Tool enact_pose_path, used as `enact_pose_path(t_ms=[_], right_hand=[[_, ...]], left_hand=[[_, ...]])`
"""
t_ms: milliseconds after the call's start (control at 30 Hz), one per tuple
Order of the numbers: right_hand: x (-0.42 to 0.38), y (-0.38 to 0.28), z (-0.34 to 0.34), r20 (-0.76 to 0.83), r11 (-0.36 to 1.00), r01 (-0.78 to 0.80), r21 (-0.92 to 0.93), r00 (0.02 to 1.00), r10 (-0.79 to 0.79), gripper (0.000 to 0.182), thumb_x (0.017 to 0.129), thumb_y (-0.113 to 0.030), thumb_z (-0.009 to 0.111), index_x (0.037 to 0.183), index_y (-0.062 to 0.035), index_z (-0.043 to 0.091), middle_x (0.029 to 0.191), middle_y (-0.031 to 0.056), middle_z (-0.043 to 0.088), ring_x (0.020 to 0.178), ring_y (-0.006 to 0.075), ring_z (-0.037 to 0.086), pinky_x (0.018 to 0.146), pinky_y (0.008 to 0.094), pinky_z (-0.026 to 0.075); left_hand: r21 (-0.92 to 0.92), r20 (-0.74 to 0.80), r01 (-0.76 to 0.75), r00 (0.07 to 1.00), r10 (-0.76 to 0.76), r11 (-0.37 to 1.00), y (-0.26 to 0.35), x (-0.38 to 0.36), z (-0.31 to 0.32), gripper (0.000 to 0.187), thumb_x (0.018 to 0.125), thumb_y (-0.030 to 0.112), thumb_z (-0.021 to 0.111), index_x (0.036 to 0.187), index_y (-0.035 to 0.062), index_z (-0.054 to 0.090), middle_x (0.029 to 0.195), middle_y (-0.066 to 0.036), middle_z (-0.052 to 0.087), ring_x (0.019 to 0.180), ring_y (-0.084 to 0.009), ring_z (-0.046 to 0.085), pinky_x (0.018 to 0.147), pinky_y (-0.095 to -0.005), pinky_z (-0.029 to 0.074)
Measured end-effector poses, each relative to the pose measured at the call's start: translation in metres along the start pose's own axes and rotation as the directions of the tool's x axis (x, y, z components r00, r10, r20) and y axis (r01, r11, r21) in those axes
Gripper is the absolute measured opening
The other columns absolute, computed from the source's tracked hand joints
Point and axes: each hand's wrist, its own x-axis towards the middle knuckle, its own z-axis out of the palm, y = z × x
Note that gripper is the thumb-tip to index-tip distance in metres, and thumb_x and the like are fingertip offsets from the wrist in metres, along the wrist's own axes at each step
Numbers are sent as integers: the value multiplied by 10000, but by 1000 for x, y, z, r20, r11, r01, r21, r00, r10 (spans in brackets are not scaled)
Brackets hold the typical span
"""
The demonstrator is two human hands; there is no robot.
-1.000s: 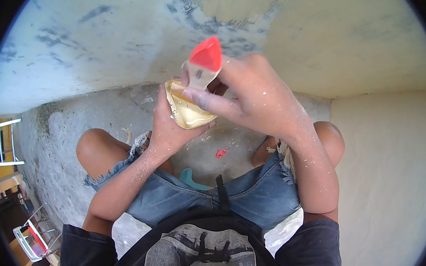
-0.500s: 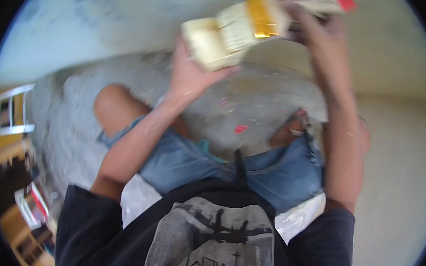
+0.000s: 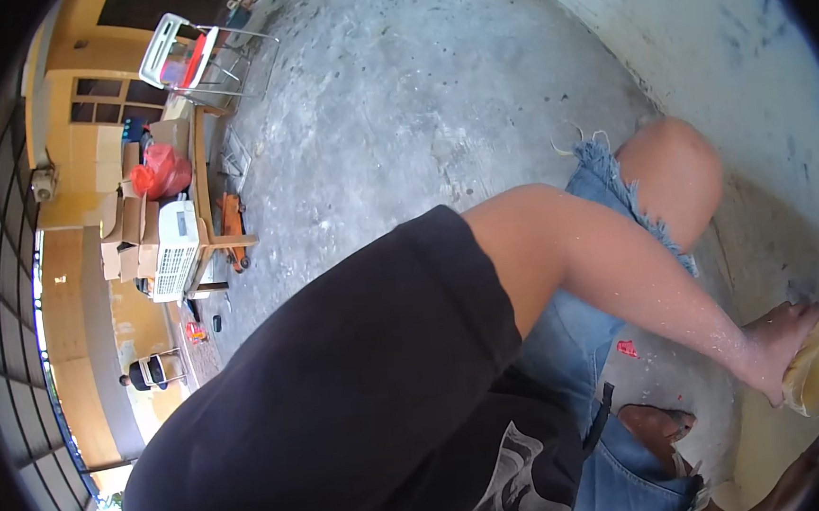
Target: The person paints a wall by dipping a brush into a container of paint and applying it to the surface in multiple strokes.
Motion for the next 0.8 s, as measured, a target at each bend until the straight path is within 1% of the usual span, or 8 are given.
enact_pose_path(t_ms=[33,67,133,167,233,300,367,800], right_hand=[[7,16,-5,-28,999,-13,33,1000,14,335,995,-254,600,1226,-14,640,1192,149,671,1125,266,647,933,361,526],[4,28,-5,194,822,-189,537,976,98,363,1014,-238,573,1296,-11,591,1257,163,638,1164,274,624,985,370,493],[1,44,-9,584,-52,-583,811,798,147,402,1033,-186,536,1386,5,533,1340,180,602,1218,286,592,1049,376,453],[10,59,-23,729,-402,-665,629,684,10,409,1032,-150,526,1405,17,523,1357,184,600,1234,288,584,1059,374,445],[36,99,-59,844,-661,-701,269,502,-188,429,1032,-79,506,1444,42,502,1392,191,596,1266,293,568,1080,368,430],[50,104,-78,869,-928,-253,-275,349,-352,331,1020,-103,573,1339,-15,577,1140,56,577,1028,140,544,870,288,445],[86,139,-97,846,-820,216,-530,208,-492,187,1003,-131,651,1175,-60,628,935,-40,560,769,41,510,666,205,424],[93,150,-120,744,-666,334,-667,331,-580,113,981,-142,666,1046,-67,610,881,0,635,717,55,624,624,192,552]], left_hand=[[-30,-2,18,1000,-18,999,-7,-3,-4,1309,443,308,999,1433,-94,243,1369,-311,435,1295,-458,447,1137,-495,389],[49,-43,-23,999,25,999,-11,-7,1,1278,453,305,995,1423,-89,262,1357,-304,450,1275,-456,466,1127,-493,401],[109,-153,-57,985,73,992,-19,-15,16,1209,477,310,986,1399,-80,309,1329,-285,483,1232,-448,504,1107,-493,418],[79,-220,-62,972,78,995,-13,-26,16,1169,492,317,982,1385,-77,337,1313,-272,503,1210,-442,523,1097,-495,424],[93,-195,-114,972,130,989,19,-46,-21,1005,536,329,971,1313,-24,442,1267,-242,560,1176,-408,567,1031,-479,468],[10,-102,-119,988,119,993,31,-48,-40,915,587,270,963,1310,25,457,1156,-173,637,1084,-367,650,960,-454,532],[3,-88,-95,992,95,995,40,-49,-48,918,605,237,958,1336,27,444,1204,-190,645,1144,-358,652,997,-450,523],[80,-52,-45,997,49,996,50,-37,-64,898,625,183,937,1335,5,418,1211,-221,621,1150,-385,640,973,-472,525]])
